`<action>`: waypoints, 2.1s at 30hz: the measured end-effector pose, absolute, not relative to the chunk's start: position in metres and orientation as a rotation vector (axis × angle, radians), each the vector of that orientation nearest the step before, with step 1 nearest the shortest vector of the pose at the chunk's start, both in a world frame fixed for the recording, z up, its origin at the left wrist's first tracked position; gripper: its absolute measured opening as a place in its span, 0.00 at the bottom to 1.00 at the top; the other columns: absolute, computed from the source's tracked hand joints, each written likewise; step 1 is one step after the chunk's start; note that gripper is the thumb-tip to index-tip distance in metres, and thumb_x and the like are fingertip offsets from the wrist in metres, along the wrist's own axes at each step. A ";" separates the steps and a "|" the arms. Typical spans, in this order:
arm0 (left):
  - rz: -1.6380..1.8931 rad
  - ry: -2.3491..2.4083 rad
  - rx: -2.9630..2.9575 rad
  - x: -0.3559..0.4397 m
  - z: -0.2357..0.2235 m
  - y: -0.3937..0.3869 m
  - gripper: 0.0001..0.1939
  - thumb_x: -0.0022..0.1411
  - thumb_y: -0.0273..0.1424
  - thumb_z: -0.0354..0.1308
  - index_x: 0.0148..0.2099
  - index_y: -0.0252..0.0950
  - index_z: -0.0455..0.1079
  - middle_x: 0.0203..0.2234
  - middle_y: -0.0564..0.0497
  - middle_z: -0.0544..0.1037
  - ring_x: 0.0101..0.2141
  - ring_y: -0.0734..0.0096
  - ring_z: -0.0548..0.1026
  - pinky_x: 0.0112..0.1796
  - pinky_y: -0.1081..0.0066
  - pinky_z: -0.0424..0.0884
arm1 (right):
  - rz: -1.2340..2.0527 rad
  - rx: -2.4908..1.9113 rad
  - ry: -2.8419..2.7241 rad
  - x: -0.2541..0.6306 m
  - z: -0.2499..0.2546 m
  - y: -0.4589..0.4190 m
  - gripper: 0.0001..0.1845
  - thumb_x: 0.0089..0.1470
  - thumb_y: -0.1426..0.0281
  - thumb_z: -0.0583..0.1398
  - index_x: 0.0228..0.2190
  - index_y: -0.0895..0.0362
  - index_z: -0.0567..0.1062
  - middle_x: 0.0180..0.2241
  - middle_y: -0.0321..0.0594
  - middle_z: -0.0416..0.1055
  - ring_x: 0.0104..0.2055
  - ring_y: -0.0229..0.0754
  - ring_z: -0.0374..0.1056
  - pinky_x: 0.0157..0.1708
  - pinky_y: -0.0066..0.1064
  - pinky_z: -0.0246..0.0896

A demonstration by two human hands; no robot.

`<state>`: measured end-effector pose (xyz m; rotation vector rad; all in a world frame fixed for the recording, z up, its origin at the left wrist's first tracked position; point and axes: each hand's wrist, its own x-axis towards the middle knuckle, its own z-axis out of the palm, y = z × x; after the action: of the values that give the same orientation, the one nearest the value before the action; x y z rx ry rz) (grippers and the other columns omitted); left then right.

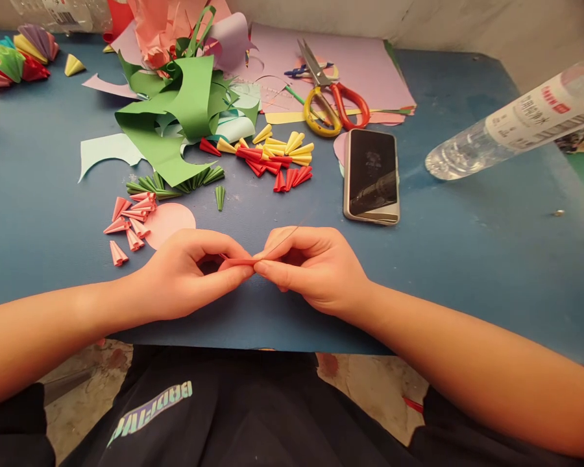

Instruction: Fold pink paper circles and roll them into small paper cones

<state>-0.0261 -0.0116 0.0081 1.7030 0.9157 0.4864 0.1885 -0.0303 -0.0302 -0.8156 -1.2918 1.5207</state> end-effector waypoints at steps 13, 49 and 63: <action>0.460 0.831 1.891 -0.028 0.007 -0.011 0.09 0.67 0.29 0.59 0.34 0.31 0.75 0.22 0.54 0.71 0.26 0.75 0.69 0.28 0.74 0.65 | 1.458 -0.808 -1.456 0.192 -0.027 -0.030 0.12 0.49 0.65 0.78 0.28 0.58 0.85 0.23 0.35 0.75 0.23 0.32 0.67 0.23 0.26 0.62; 0.417 0.890 1.662 -0.029 0.004 -0.008 0.11 0.66 0.34 0.62 0.36 0.31 0.77 0.25 0.52 0.74 0.27 0.74 0.67 0.28 0.73 0.63 | 1.487 -0.773 -1.384 0.189 -0.030 -0.032 0.03 0.57 0.75 0.70 0.31 0.58 0.84 0.30 0.36 0.73 0.25 0.31 0.68 0.23 0.26 0.64; 0.405 0.961 1.602 -0.029 0.006 -0.009 0.12 0.64 0.36 0.65 0.34 0.31 0.78 0.26 0.50 0.76 0.27 0.73 0.68 0.27 0.74 0.63 | 1.554 -0.739 -1.304 0.185 -0.032 -0.029 0.04 0.54 0.77 0.72 0.30 0.57 0.85 0.29 0.36 0.75 0.25 0.31 0.68 0.24 0.26 0.64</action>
<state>-0.0289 -0.0094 0.0058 1.6019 0.9610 0.4049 0.1854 -0.0288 -0.0320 -0.7389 -1.3041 1.5536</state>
